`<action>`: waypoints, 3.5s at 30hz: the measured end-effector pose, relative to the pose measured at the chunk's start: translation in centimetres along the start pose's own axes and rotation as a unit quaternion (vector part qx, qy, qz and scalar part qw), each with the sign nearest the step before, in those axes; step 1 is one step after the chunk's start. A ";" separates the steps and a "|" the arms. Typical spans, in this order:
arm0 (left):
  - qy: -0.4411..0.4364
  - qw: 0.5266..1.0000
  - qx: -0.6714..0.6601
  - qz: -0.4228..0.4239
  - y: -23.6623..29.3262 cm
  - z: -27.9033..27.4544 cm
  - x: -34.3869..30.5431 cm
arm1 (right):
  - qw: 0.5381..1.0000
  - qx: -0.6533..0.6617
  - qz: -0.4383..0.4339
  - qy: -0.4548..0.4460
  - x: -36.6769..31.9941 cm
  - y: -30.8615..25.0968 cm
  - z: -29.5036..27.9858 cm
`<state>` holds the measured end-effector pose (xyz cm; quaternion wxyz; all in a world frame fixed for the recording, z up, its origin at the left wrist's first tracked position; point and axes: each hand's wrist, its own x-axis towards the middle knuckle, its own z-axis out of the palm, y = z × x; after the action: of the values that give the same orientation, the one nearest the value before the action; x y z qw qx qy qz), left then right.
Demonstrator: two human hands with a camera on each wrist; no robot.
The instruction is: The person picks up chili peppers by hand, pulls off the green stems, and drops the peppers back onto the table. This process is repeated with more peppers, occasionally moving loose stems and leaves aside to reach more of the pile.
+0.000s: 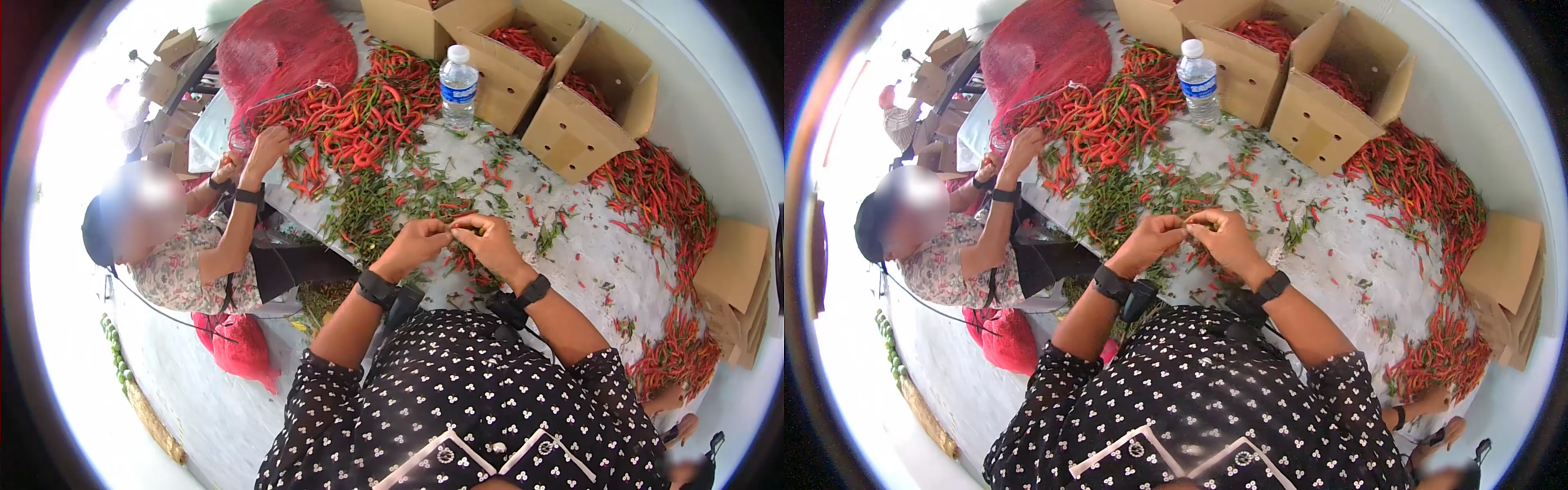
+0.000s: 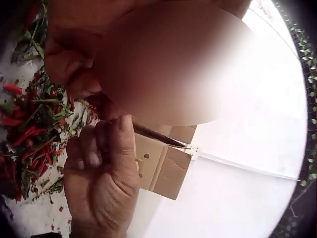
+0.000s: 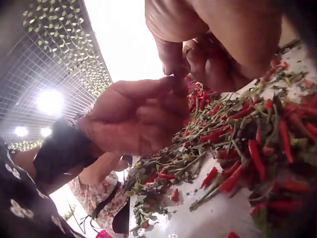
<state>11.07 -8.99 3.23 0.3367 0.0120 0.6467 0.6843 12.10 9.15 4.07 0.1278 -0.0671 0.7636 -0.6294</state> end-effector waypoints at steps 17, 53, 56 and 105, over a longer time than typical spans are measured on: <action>0.432 0.809 0.398 0.029 -5.3 -8.0 -5.6 | 0.991 0.076 0.102 -0.033 -0.2 0.0 0.0; 0.140 0.861 0.365 0.326 1.2 1.7 -2.1 | 0.994 0.021 0.054 -0.096 0.2 -0.5 -1.5; 0.187 0.877 0.340 0.284 1.5 2.2 -1.6 | 0.997 -0.043 -0.039 -0.051 -1.3 -3.5 -1.3; 0.174 0.773 0.598 0.118 -2.2 1.5 -0.5 | 0.993 -0.076 0.087 -0.036 -0.8 3.7 -0.7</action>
<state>13.13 -8.05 1.68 0.0600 0.1676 0.9666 0.1842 12.90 10.72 0.68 0.2035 -0.0324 0.8074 -0.5529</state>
